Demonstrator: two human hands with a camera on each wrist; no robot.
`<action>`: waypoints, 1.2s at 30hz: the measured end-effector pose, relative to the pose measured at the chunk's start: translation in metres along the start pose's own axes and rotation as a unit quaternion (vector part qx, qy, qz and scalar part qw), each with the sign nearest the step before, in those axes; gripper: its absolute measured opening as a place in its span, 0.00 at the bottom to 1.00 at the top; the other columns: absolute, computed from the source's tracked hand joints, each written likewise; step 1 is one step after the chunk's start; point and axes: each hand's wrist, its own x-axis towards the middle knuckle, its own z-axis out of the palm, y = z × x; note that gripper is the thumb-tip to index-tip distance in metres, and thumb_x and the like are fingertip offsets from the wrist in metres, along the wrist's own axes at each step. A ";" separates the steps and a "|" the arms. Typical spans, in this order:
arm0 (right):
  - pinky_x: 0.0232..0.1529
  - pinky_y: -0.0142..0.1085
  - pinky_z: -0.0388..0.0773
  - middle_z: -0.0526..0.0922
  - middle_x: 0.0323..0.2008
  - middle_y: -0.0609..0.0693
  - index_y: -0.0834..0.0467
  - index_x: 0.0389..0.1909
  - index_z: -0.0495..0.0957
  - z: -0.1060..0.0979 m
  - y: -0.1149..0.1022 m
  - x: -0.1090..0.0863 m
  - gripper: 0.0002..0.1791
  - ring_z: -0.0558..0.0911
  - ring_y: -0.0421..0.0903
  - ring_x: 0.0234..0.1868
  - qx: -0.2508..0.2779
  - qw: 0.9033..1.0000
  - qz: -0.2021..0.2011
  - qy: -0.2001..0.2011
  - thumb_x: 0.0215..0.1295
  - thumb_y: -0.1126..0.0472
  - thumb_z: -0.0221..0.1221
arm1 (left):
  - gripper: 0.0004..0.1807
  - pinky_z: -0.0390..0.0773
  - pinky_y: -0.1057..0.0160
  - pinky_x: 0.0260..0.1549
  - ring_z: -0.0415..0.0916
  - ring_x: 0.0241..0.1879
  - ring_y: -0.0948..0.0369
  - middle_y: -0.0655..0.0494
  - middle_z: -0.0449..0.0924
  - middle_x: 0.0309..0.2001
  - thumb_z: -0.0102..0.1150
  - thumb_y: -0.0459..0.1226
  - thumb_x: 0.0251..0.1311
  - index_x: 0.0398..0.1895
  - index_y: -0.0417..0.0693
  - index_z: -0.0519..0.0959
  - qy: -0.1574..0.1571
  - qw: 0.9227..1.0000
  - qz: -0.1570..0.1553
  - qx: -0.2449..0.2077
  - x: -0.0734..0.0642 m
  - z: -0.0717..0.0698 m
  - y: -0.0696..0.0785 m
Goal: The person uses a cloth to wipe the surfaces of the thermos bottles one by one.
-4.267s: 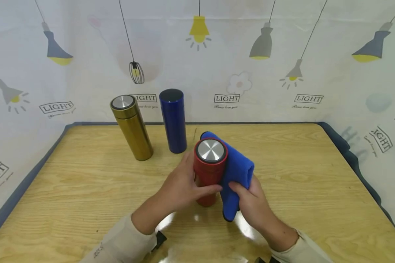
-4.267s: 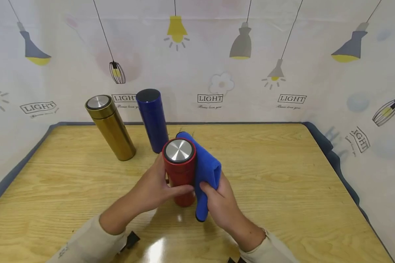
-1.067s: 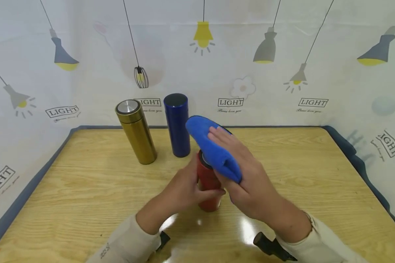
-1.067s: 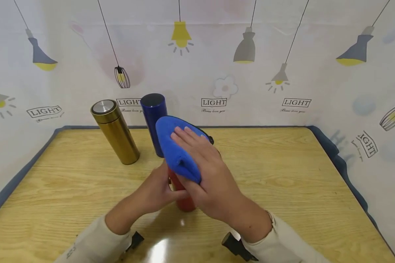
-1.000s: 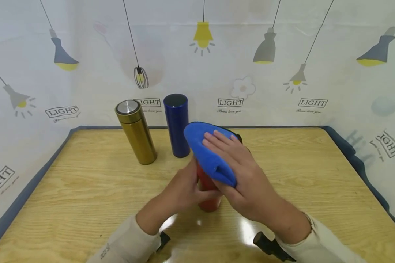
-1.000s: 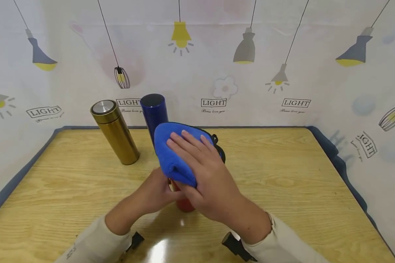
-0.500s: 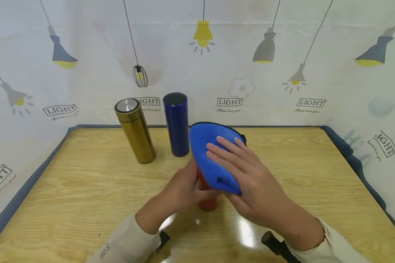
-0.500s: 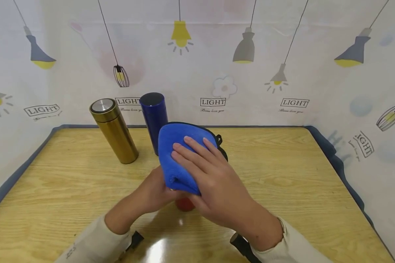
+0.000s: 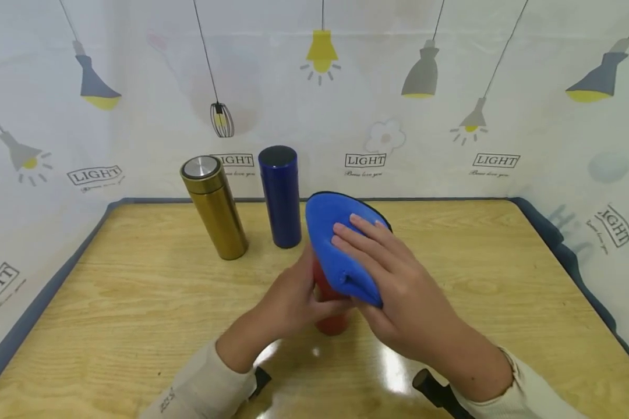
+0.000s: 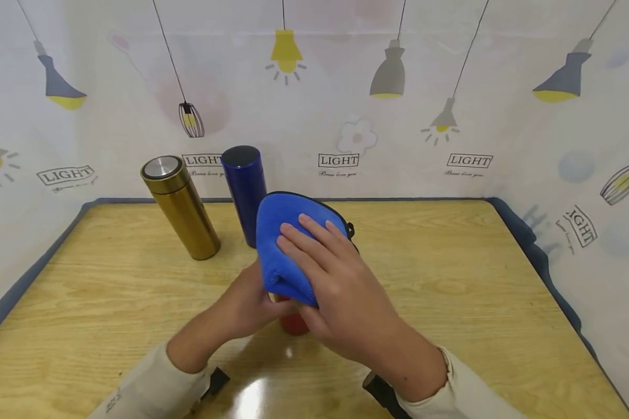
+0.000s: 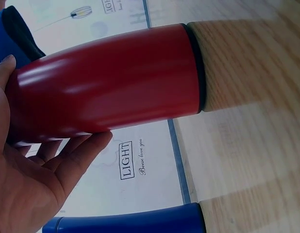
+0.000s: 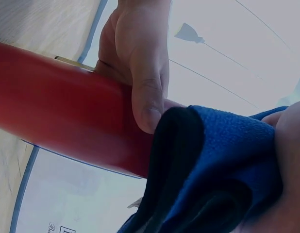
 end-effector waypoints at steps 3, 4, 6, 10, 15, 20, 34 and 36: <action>0.77 0.51 0.55 0.72 0.70 0.53 0.59 0.69 0.70 0.000 0.000 0.001 0.39 0.64 0.55 0.75 0.000 1.000 -0.020 -0.001 0.51 0.70 0.64 | 0.61 0.73 0.53 0.66 0.70 0.68 0.62 0.62 0.62 0.75 0.74 0.53 0.53 0.79 0.72 0.36 -0.009 1.000 -0.009 0.005 -0.001 -0.001 0.000; 0.78 0.51 0.54 0.72 0.70 0.53 0.59 0.69 0.70 0.001 0.000 0.001 0.40 0.64 0.55 0.75 -0.001 1.000 -0.025 -0.003 0.50 0.70 0.64 | 0.61 0.72 0.53 0.67 0.69 0.69 0.62 0.62 0.61 0.76 0.73 0.52 0.54 0.79 0.70 0.37 -0.013 1.000 -0.010 0.006 -0.001 -0.001 0.000; 0.77 0.52 0.55 0.71 0.70 0.53 0.58 0.70 0.69 0.002 0.000 0.003 0.41 0.64 0.55 0.75 -0.007 1.000 -0.029 -0.007 0.48 0.70 0.63 | 0.58 0.71 0.52 0.68 0.67 0.70 0.62 0.62 0.59 0.76 0.72 0.51 0.56 0.79 0.68 0.39 -0.020 1.000 -0.009 0.004 -0.001 -0.001 0.000; 0.76 0.55 0.57 0.69 0.72 0.52 0.56 0.71 0.68 0.006 0.001 0.007 0.44 0.62 0.55 0.76 -0.019 0.999 -0.018 -0.018 0.46 0.72 0.63 | 0.57 0.72 0.51 0.66 0.69 0.69 0.61 0.62 0.62 0.75 0.73 0.49 0.56 0.79 0.67 0.42 -0.013 1.000 -0.007 0.000 -0.004 -0.003 -0.001; 0.74 0.55 0.62 0.72 0.70 0.50 0.56 0.68 0.71 0.009 -0.001 0.002 0.36 0.64 0.53 0.75 0.014 1.000 0.024 0.006 0.53 0.70 0.59 | 0.60 0.75 0.52 0.64 0.73 0.65 0.62 0.62 0.67 0.72 0.74 0.51 0.53 0.78 0.71 0.38 -0.001 1.000 -0.005 0.011 -0.005 -0.003 -0.003; 0.74 0.53 0.60 0.77 0.65 0.52 0.59 0.63 0.76 0.010 -0.003 -0.005 0.31 0.68 0.54 0.72 0.050 0.997 -0.014 0.062 0.54 0.66 0.55 | 0.54 0.82 0.58 0.51 0.81 0.50 0.62 0.58 0.77 0.61 0.74 0.47 0.54 0.77 0.61 0.47 -0.002 0.999 0.005 0.031 -0.005 -0.003 -0.004; 0.75 0.51 0.59 0.76 0.67 0.52 0.59 0.66 0.73 0.014 0.004 -0.010 0.28 0.68 0.53 0.73 0.123 0.985 0.072 0.094 0.63 0.70 0.52 | 0.58 0.75 0.54 0.63 0.75 0.62 0.64 0.63 0.73 0.66 0.76 0.49 0.51 0.77 0.71 0.43 0.009 1.000 -0.001 0.007 -0.002 -0.001 0.000; 0.68 0.41 0.72 0.81 0.60 0.49 0.59 0.65 0.73 0.013 0.003 -0.021 0.23 0.78 0.49 0.64 0.216 0.956 0.161 0.118 0.70 0.70 0.51 | 0.57 0.76 0.54 0.61 0.76 0.60 0.64 0.65 0.76 0.62 0.77 0.49 0.50 0.76 0.72 0.47 0.011 1.000 -0.010 0.001 -0.001 0.001 0.001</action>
